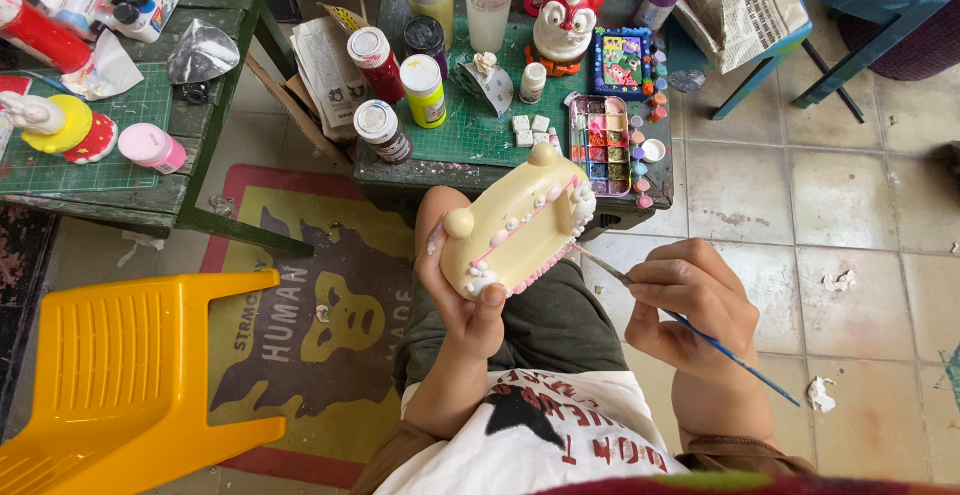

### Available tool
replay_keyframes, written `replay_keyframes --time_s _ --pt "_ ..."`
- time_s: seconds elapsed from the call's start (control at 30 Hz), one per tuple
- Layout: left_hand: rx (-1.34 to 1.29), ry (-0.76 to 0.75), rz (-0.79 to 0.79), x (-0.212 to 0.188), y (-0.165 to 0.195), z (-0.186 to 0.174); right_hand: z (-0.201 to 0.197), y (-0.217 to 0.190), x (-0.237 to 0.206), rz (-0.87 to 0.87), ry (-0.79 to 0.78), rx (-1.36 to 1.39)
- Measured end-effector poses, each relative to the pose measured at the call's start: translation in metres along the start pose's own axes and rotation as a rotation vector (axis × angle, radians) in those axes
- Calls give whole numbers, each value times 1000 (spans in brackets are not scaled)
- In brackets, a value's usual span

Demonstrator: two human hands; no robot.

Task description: The person sits holding a ceramic picture frame on their lap and paints its border pink with a small brush, dipping the brush into a watercolor palette on the table between strokes. Near the end they turn the frame over and begin painting its plain back surface.

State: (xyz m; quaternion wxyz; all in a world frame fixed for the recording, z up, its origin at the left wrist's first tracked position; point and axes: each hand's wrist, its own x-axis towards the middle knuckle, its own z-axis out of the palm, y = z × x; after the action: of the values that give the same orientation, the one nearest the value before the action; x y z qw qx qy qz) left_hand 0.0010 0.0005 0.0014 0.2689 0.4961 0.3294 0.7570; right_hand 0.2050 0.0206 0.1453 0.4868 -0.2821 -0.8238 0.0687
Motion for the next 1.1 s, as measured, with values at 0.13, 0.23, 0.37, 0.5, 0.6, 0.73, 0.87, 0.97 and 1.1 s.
replay_keyframes --time_s 0.13,0.23,0.37,0.5,0.6,0.73,0.87,0.97,1.1 --pt "-21 10 -7 1 -1 0 0 -1 2 -37 -3 14" --pt "-16 12 -5 1 -1 0 0 -1 2 -57 -32 44" --pt "11 14 4 1 -2 -1 -1 -1 1 -40 -28 39" --pt "-13 18 10 2 -2 0 0 0 1 -24 2 51" --pt "-33 13 1 2 -2 0 -2 0 1 -31 -44 46" --pt "-40 9 -3 2 -2 0 -1 0 0 -9 -7 72" --pt "-29 12 -4 2 -2 -1 -1 1 0 -9 -16 71" --pt "-16 15 1 2 -2 0 0 1 1 -9 3 76" --pt "10 5 16 2 -2 -1 0 0 2 6 -26 50"
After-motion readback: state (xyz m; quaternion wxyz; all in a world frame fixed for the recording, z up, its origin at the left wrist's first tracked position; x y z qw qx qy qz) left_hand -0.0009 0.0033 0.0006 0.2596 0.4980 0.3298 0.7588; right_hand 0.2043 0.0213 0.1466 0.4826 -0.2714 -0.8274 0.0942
